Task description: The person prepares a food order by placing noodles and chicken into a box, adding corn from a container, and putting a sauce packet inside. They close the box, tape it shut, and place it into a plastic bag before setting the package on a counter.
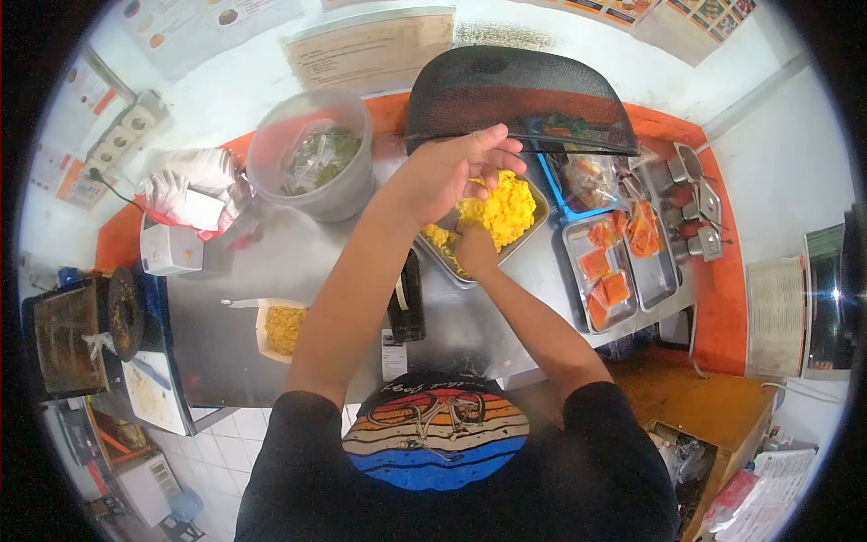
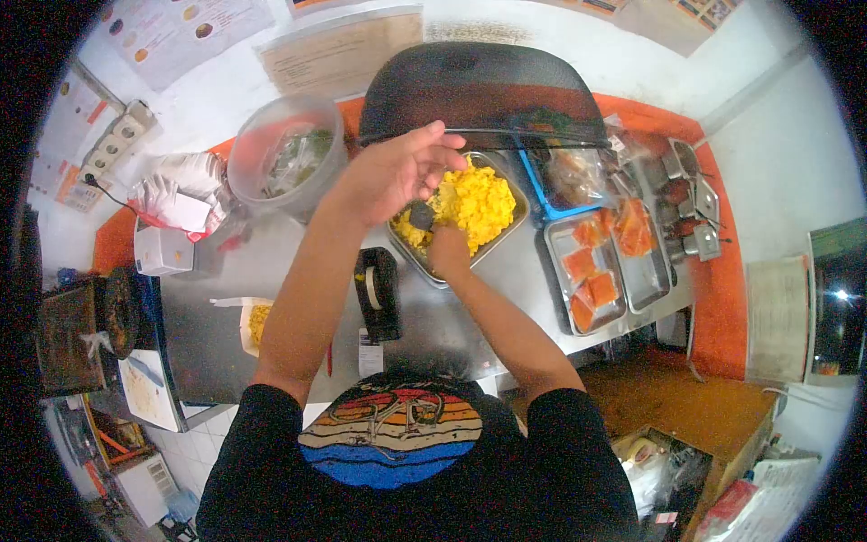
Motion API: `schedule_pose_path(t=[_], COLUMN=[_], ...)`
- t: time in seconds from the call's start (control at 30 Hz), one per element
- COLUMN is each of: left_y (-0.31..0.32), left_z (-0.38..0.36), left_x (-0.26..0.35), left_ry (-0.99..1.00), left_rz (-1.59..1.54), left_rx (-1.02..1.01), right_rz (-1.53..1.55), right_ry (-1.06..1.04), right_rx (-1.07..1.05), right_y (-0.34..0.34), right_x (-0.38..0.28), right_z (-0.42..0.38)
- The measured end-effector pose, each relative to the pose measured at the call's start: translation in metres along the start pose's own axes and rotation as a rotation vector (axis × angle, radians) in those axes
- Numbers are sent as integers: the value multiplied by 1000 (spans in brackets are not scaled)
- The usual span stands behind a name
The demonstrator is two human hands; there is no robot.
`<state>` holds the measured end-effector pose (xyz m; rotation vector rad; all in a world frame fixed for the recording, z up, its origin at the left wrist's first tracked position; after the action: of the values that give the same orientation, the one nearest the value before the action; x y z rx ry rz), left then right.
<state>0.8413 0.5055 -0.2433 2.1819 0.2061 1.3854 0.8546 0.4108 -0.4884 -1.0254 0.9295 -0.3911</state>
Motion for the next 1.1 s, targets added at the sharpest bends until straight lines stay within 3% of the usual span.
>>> schedule_pose_path(t=[0.23, 0.47, 0.57, 0.67, 0.77, 0.87, 1.1], left_y=[-2, 1, 1, 0, 0, -1, -3], left_z=[2, 1, 0, 1, 2, 4, 5], left_x=[1, 5, 4, 4, 3, 3, 3], left_ry=[18, 50, 48, 50, 42, 45, 25], left_rz=[-27, -44, -63, -77, -81, -78, -69], left_rx=[-10, -6, -12, -12, 3, -11, 6], right_rz=[-129, -109, -37, 187, 266, 602, 849], right_ry=[-47, -93, -210, -102, -22, 215, 422], right_rx=[-249, -499, -335, -214, -306, -416, -287], right_y=[15, 31, 43, 14, 14, 22, 5], right_x=[-19, 11, 28, 20, 26, 41, 46], right_z=[-3, 28, 22, 11, 8, 2, -8])
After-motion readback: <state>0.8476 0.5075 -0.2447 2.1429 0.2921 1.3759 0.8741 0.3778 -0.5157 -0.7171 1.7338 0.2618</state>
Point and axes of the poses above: each hand's wrist, its own z-axis towards the middle knuckle, its own y-axis out of the palm, x = y × z, the point moved 7 cm from there along z, towards the middle knuckle, and after that the axes turned 11 degrees about -y, right-handed, at the moved point
